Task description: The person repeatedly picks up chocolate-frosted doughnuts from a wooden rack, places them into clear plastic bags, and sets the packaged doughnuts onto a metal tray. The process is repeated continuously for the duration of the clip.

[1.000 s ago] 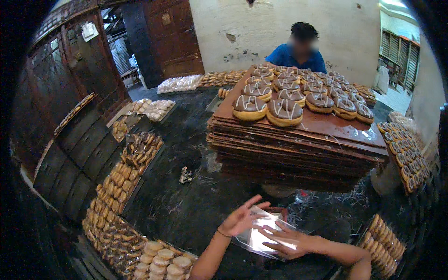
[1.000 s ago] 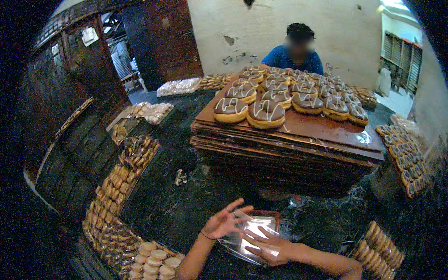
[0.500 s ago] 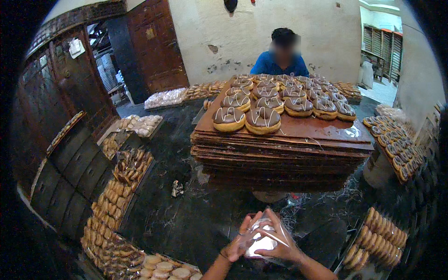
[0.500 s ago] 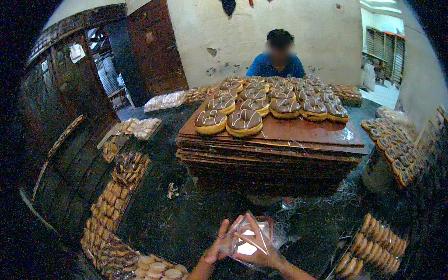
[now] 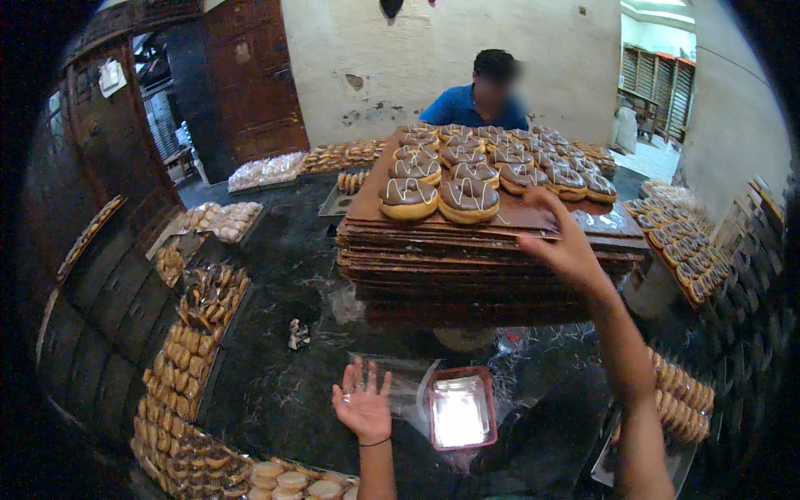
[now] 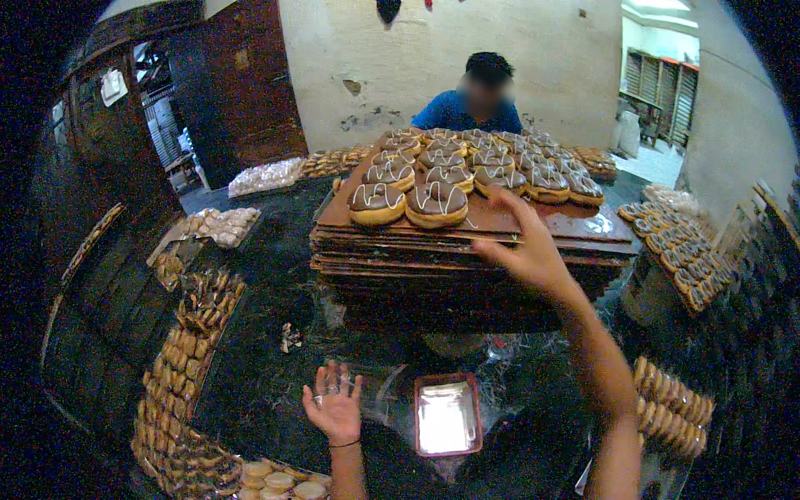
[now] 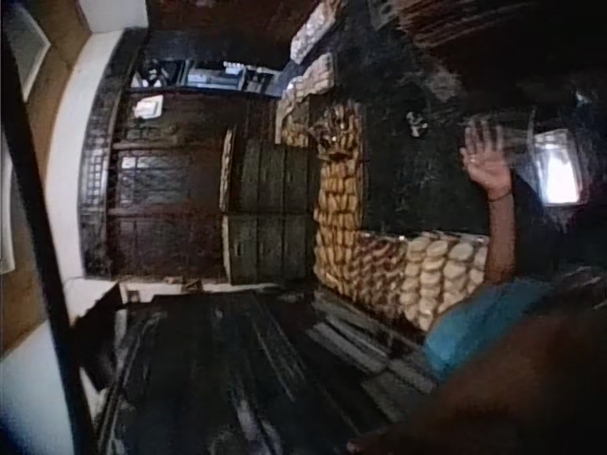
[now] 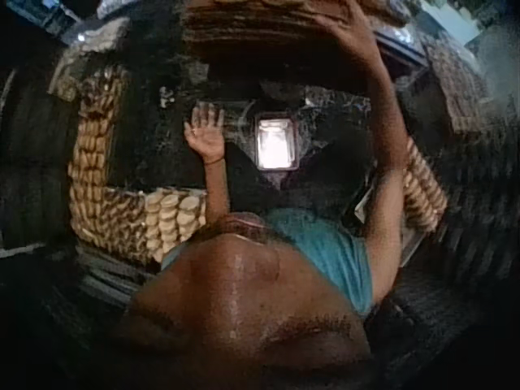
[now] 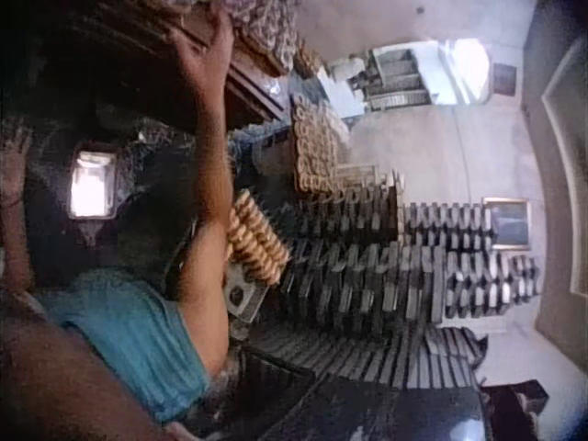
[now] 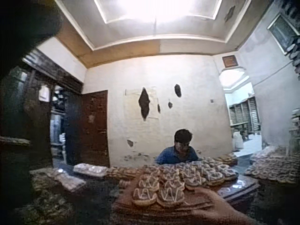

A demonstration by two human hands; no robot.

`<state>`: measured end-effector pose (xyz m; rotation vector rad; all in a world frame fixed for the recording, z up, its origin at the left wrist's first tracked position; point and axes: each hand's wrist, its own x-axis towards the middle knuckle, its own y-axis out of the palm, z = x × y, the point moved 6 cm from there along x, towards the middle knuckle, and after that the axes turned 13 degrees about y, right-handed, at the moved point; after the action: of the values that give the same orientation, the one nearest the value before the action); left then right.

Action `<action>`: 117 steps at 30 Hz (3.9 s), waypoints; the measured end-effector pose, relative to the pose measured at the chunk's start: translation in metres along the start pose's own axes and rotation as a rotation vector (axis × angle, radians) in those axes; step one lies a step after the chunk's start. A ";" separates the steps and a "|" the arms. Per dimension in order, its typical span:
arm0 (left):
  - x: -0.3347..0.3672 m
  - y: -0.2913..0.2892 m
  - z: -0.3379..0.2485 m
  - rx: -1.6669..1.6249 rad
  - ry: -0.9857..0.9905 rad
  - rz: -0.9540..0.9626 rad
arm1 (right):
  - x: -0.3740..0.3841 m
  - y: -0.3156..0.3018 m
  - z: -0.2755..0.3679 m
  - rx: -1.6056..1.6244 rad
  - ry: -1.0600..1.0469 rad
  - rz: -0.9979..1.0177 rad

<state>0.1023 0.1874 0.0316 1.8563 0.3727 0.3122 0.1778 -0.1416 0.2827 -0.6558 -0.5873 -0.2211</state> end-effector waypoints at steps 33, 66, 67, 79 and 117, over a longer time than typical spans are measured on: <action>-0.040 -0.015 0.115 -0.490 -0.554 -0.185 | -0.167 0.083 0.010 1.078 0.717 0.652; -0.046 0.031 0.112 0.045 -0.430 0.020 | -0.176 0.121 0.041 0.017 -0.050 0.439; -0.045 0.035 0.108 0.024 -0.422 0.029 | -0.181 0.121 0.040 0.033 -0.002 0.507; -0.058 0.043 0.110 0.151 -0.467 0.140 | -0.214 0.153 0.014 -0.057 0.153 0.848; -0.118 0.038 0.156 0.801 -0.305 0.505 | -0.317 0.014 -0.117 0.557 1.013 -0.283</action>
<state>0.0595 -0.0063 0.0165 2.7374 -0.2377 0.2224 -0.0241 -0.2005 0.0170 0.1266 0.2517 -0.5801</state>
